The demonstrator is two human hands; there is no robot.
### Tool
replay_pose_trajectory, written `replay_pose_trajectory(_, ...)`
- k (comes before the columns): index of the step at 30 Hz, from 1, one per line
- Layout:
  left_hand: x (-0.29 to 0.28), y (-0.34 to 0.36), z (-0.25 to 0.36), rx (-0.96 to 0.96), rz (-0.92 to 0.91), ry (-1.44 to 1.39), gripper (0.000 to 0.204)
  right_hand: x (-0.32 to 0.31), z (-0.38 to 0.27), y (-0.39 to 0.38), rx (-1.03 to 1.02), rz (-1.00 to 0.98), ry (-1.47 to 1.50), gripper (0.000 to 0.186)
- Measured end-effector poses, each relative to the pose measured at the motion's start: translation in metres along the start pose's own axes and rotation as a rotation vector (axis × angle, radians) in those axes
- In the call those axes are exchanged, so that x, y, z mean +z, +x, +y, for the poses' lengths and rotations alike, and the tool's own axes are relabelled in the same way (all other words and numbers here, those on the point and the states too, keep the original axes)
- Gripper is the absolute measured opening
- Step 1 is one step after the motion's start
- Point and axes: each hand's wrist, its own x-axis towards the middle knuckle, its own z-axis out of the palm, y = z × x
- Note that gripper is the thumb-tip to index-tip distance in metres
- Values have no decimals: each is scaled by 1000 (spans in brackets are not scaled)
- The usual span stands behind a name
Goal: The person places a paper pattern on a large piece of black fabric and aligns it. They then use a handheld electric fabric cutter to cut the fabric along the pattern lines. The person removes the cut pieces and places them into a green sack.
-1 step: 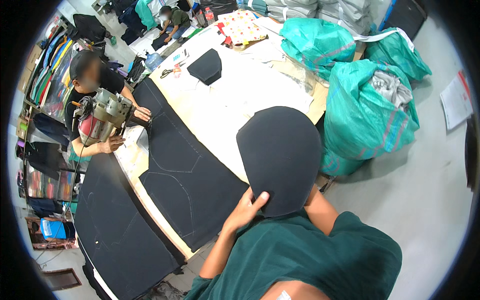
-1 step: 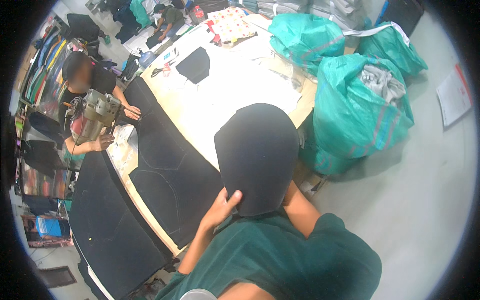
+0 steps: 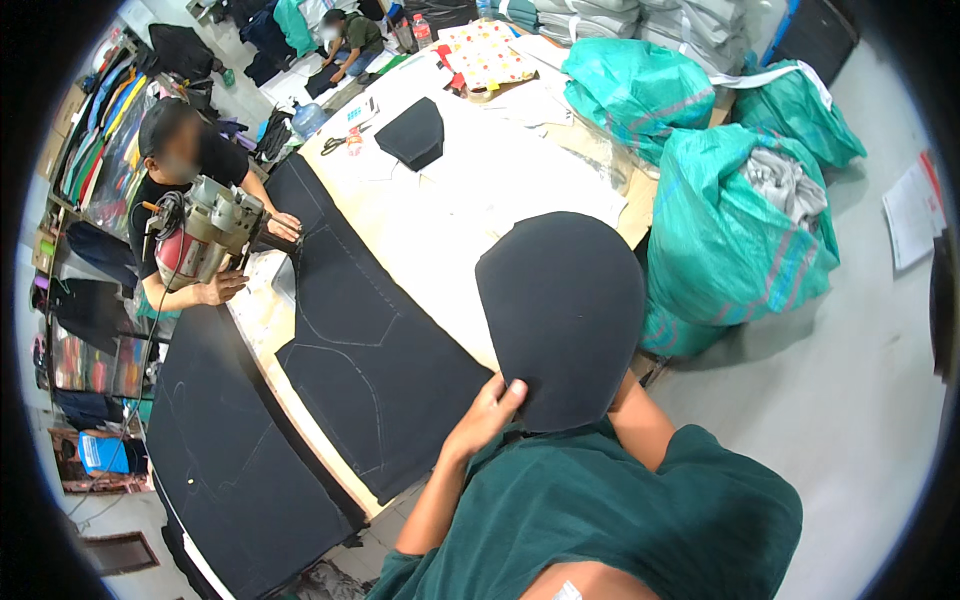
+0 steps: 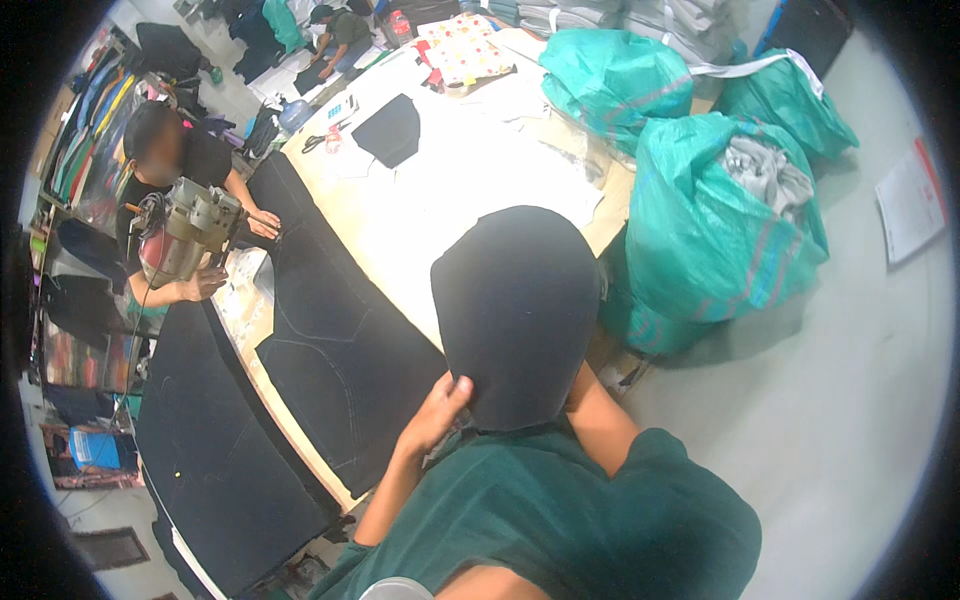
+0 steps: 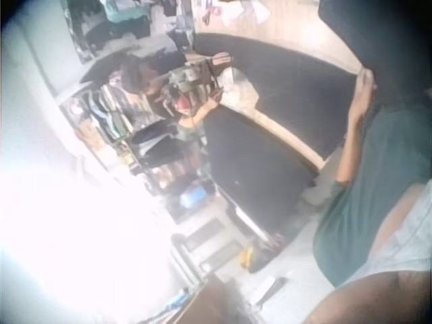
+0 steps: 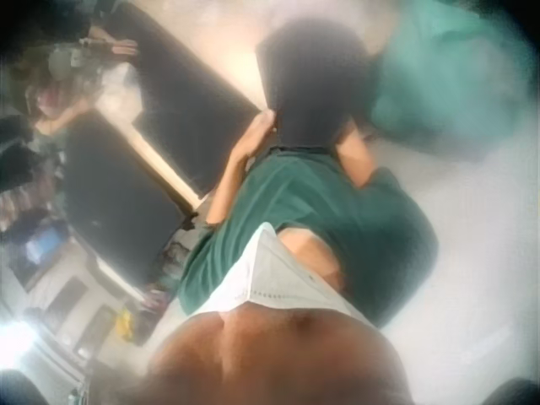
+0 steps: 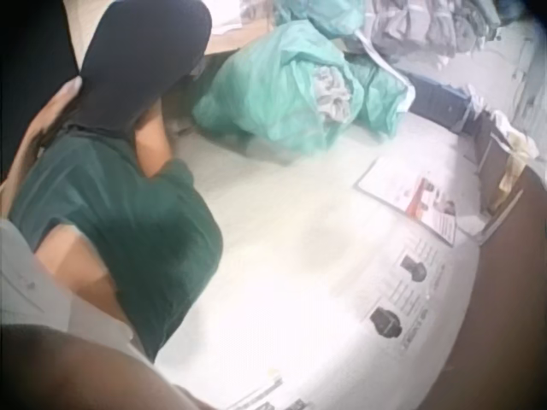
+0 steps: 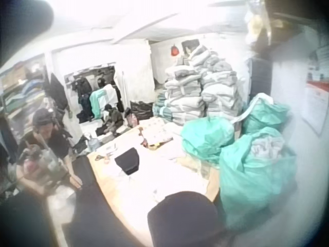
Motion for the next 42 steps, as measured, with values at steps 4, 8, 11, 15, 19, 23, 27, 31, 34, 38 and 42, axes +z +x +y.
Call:
replay_pose_trajectory(4, -27, 66, -39, -6, 119, -114, 69, -13, -44, 37, -28, 29, -40, 65)
replay_pose_trajectory(8, -65, 118, -109, 225, 713, 1043, 46, -13, -68, 92, -4, 26, -61, 65)
replay_pose_trajectory(11, -84, 146, -145, 195, 839, 1227, 46, -13, -99, 137, -28, 48, -100, 65)
replay_pose_trajectory(15, -94, 148, -148, 144, 835, 1295, 44, 3, -111, 217, 2, 41, -141, 65)
replay_pose_trajectory(19, -92, 151, -135, 106, 876, 1275, 39, 26, -117, 305, 26, 43, -192, 65)
replay_pose_trajectory(23, -102, 154, -135, 36, 874, 1249, 37, 45, -113, 391, 39, 56, -248, 65)
replay_pose_trajectory(27, -105, 159, -116, -82, 858, 1182, 35, 53, -107, 464, 62, 74, -318, 65)
replay_pose_trajectory(31, -105, 159, -129, -146, 853, 1158, 33, 72, -96, 529, 63, 54, -367, 65)
replay_pose_trajectory(34, -108, 160, -134, -171, 863, 1165, 30, 96, -98, 577, 52, 13, -394, 65)
replay_pose_trajectory(38, -109, 161, -127, -192, 858, 1159, 26, 131, -100, 628, 29, -30, -433, 65)
replay_pose_trajectory(42, -107, 160, -139, -176, 876, 1181, 21, 166, -91, 662, 16, -66, -450, 65)
